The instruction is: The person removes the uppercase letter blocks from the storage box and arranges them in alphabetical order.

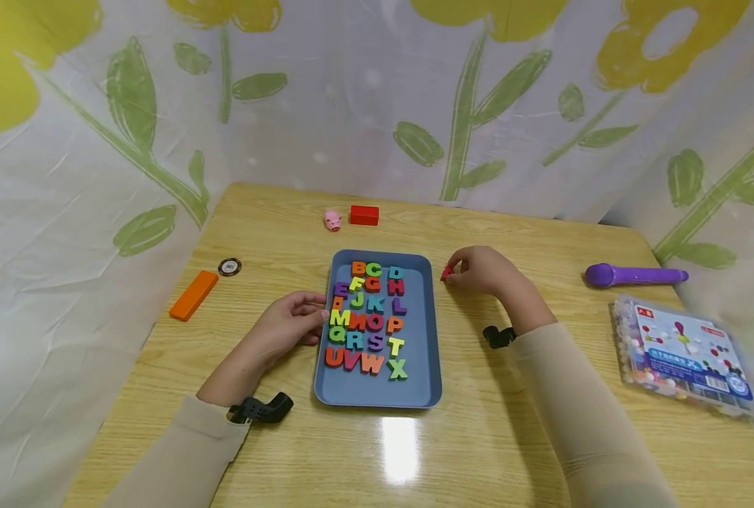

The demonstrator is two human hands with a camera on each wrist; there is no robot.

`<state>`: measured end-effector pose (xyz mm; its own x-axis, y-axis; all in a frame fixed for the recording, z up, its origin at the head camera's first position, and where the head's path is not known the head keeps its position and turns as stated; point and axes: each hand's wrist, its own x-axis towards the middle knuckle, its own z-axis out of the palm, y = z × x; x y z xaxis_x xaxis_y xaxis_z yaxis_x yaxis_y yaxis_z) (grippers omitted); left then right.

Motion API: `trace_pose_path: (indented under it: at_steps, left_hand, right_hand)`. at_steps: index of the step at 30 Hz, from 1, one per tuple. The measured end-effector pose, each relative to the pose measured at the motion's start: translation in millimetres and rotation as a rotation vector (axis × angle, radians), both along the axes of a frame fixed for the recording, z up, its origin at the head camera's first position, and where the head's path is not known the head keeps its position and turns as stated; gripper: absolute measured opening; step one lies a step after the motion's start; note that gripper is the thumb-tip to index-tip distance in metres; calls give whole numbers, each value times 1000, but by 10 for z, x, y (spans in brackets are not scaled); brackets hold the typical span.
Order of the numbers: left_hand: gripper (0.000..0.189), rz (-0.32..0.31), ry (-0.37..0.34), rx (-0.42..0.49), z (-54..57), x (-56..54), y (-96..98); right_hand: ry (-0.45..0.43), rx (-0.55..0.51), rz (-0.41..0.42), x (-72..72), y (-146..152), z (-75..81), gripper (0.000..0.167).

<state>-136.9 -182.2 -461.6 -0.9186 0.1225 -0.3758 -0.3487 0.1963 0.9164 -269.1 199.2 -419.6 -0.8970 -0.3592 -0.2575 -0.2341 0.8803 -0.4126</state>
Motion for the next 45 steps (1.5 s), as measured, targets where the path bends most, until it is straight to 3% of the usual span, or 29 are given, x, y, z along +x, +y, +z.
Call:
trace_pose_path:
  at_steps: [4,9,13,16,21,25,29,45]
  left_hand:
    - [45,-6,7,-1,6,14,-2]
    - [46,-1,-1,-4,21,16,0]
    - [46,6,-3,-9,34,12,4]
    - [47,0,7,-5,37,2,16]
    - [47,-17,19,11,18,-20,47]
    - [47,-23,15,17,-6,-23,97]
    - [48,-28,18,18,-7,-20,152]
    - [44,-36,49,12,-19,-18,208]
  right_hand:
    - [-8,-4,0,4,21,93,38]
    - [56,-45,2,-30,-40,406,45]
    - [122,-73,60,-28,-355,637,42]
    - [133,-71,132,-5,-704,699,39]
    - [87,43,252,-11,-1238,614,35]
    - [13,137,280,-19,-1454,485,31]
    - [-26,167,257,-12,-1487,379,28]
    - [39,169,238,66,-1502,268,21]
